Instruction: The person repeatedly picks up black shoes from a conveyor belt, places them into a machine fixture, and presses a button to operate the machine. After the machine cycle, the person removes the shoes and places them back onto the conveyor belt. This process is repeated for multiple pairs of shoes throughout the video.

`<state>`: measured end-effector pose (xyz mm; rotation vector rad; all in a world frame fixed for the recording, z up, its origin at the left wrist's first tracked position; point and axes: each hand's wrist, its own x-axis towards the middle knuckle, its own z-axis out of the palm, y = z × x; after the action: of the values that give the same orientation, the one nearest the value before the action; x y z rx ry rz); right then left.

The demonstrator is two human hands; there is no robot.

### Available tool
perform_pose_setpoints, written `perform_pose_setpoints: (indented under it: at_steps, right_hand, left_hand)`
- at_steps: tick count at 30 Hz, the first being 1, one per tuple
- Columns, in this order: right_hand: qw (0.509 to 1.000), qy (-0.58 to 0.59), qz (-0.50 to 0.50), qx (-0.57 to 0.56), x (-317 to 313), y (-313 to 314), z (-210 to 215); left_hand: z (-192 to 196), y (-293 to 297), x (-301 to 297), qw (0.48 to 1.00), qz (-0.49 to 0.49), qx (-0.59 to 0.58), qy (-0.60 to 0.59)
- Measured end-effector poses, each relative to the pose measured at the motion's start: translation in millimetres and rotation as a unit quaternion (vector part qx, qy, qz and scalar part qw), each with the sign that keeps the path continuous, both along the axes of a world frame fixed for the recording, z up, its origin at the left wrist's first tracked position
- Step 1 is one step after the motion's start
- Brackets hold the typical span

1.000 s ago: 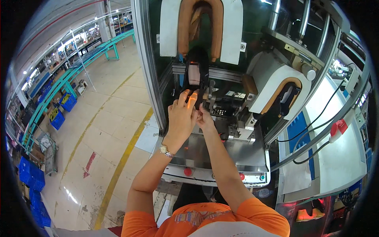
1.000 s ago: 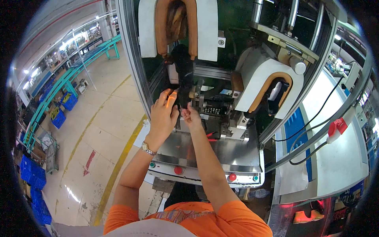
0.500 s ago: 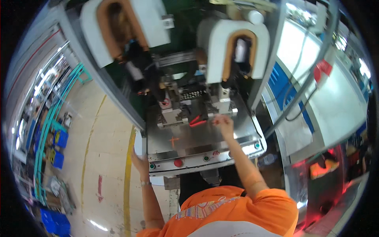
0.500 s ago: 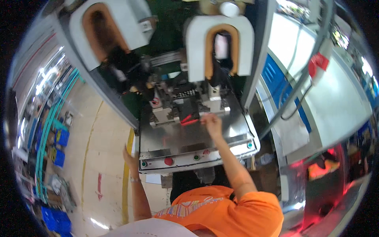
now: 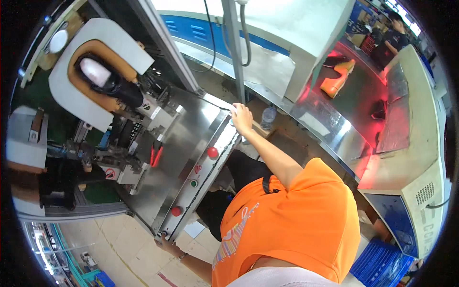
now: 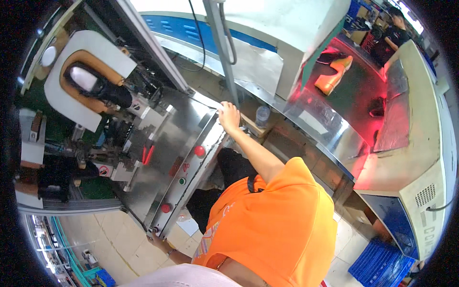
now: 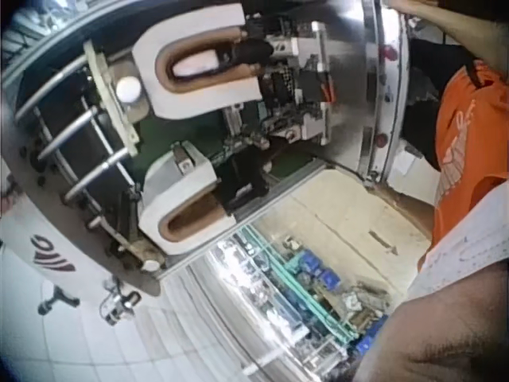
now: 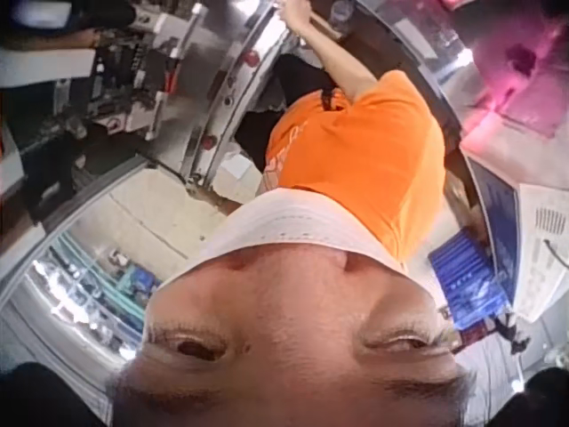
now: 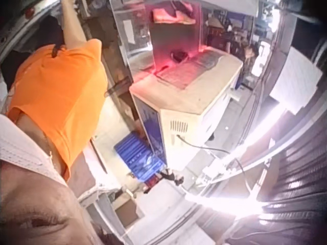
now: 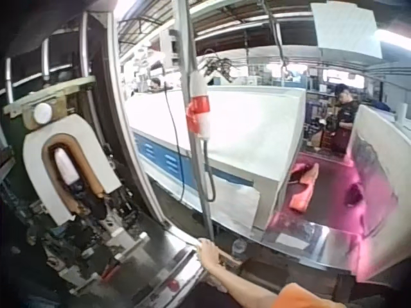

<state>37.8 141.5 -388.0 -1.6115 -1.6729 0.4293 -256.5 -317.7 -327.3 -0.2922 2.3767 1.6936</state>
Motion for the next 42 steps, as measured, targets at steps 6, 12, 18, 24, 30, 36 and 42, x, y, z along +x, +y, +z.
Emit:
perform_pose_setpoints:
  at_steps: [6, 12, 18, 24, 30, 36, 42]
  right_hand:
    - [0.995, 0.038, -0.003, 0.088, 0.7, -3.8, 2.7]
    - [0.992, 0.076, -0.027, 0.093, 0.5, -3.2, -0.9]
    - [0.994, 0.071, 0.008, 0.087, 5.2, -6.2, 6.3]
    - [0.995, 0.068, 0.02, 0.07, 5.0, -4.8, 7.7]
    - [0.981, 0.142, 0.028, 0.125, 7.1, 0.6, 34.0]
    - [0.885, 0.388, 0.207, 0.153, -16.0, -0.8, 186.7]
    - [0.772, 0.378, 0.423, 0.286, -33.9, -37.9, 339.7]
  left_hand:
    - [-78.2, -28.1, -33.2, 0.945, 0.007, -0.221, 0.242]
    - [-72.7, -14.3, -17.4, 0.943, 0.066, -0.209, 0.251]
    - [-87.0, -16.1, -23.0, 0.941, 0.1, -0.193, 0.261]
    - [-77.5, -8.6, -12.1, 0.938, 0.118, -0.156, 0.286]
    - [-45.4, 9.2, 7.2, 0.889, 0.18, -0.193, 0.374]
    - [39.9, 66.0, 35.6, 0.884, 0.064, -0.044, 0.46]
    - [119.1, 155.1, 76.4, 0.844, -0.091, 0.209, 0.485]
